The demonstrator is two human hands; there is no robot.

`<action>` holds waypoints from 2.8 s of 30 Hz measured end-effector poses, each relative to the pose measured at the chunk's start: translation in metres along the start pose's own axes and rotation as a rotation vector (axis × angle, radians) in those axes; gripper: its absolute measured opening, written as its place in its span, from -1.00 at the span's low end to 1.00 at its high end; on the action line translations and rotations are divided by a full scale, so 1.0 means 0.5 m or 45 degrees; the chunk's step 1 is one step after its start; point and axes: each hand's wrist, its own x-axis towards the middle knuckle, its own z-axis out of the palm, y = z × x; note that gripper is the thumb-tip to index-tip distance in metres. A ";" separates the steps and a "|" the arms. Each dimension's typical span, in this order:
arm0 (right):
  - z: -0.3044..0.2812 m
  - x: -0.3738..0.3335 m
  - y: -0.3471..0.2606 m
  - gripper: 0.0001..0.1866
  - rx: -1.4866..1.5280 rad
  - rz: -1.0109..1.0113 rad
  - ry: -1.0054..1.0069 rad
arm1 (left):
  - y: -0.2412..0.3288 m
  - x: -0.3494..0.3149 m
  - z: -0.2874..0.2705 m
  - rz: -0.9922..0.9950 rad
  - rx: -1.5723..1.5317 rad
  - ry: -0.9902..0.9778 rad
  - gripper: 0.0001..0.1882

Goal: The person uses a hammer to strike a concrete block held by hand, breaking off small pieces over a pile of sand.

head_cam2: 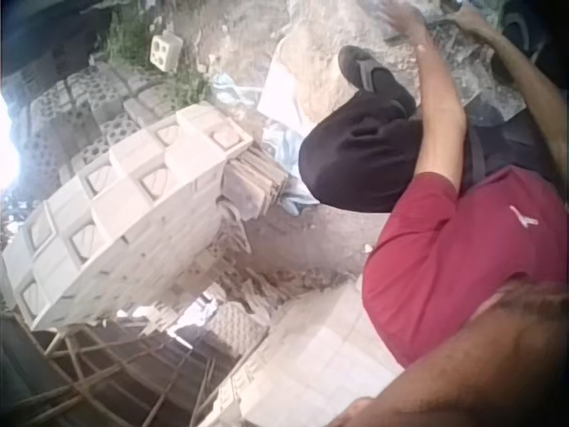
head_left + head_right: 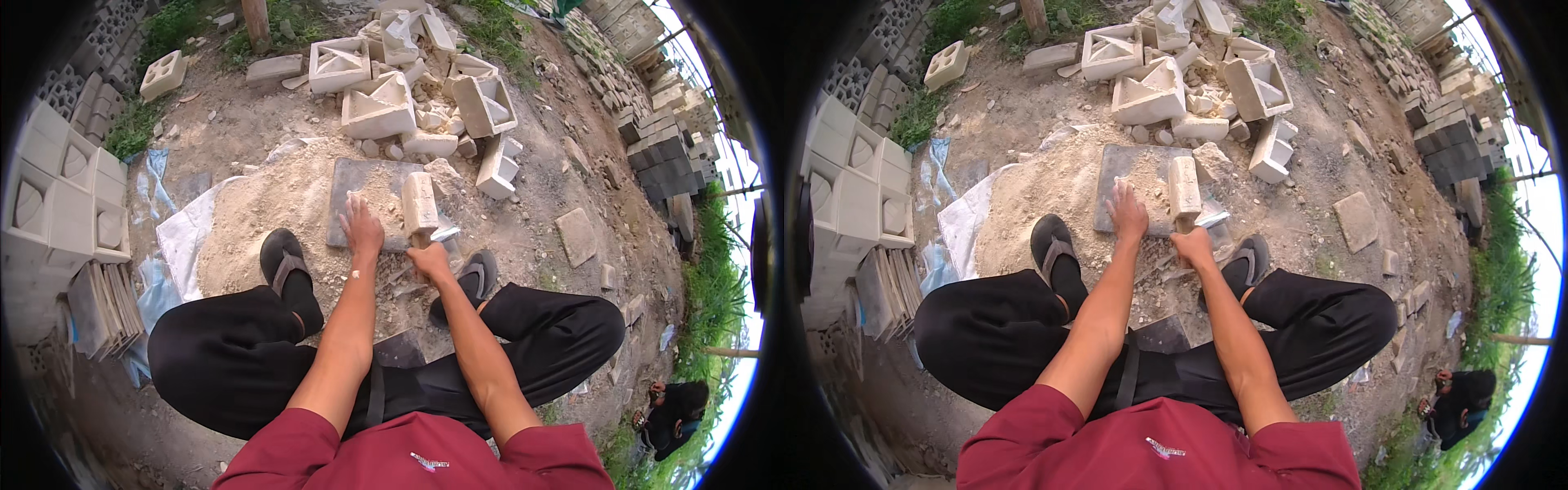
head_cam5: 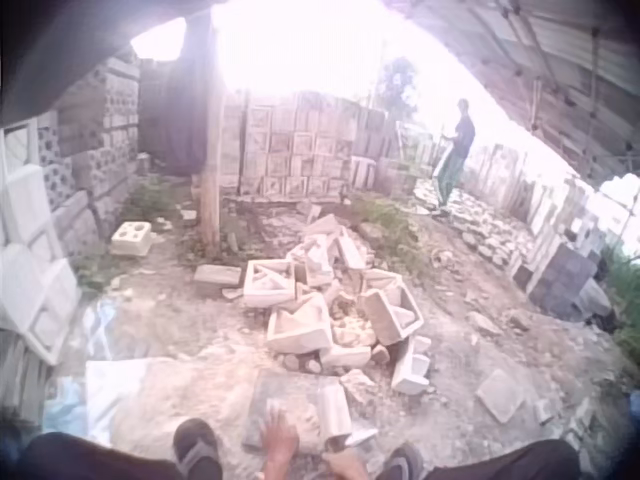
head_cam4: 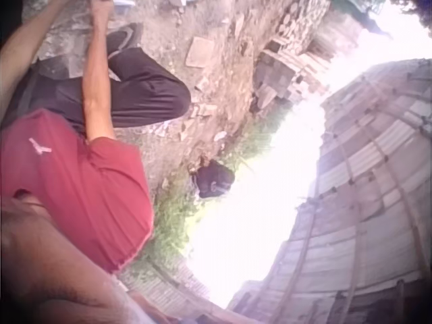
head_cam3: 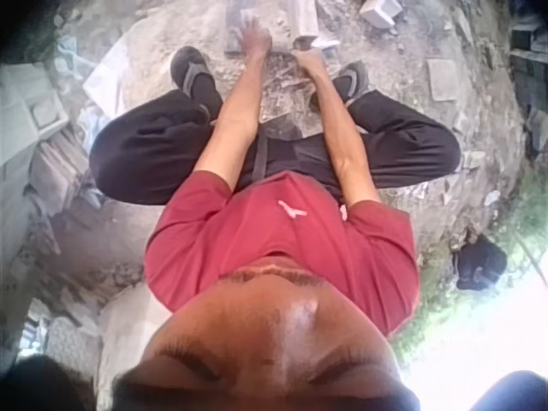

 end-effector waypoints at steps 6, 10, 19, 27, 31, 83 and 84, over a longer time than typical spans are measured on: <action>-0.072 -0.074 -0.162 -0.63 0.495 -0.257 0.101 | -0.013 -0.008 0.008 0.023 -0.022 0.023 -0.42; -0.037 -0.059 -0.159 -0.73 0.476 -0.638 0.328 | -0.003 0.000 0.019 0.165 -0.232 0.042 -0.46; -0.003 -0.038 -0.076 -0.55 -0.216 -0.314 0.020 | -0.028 0.002 0.006 0.103 -0.633 -0.018 -0.44; -0.048 -0.039 -0.156 -0.63 0.519 -0.410 0.126 | -0.012 -0.009 0.021 0.174 -0.442 -0.054 -0.44; 0.015 -0.021 -0.068 -0.54 0.209 -0.363 0.325 | 0.014 -0.010 0.021 0.214 -0.314 -0.077 -0.43; -0.067 -0.045 -0.156 -0.76 0.635 -0.218 -0.026 | -0.032 -0.005 0.025 -0.009 -0.536 0.175 -0.43; -0.072 -0.056 -0.172 -0.76 0.635 -0.214 -0.021 | -0.027 -0.006 0.025 -0.015 -0.545 0.180 -0.43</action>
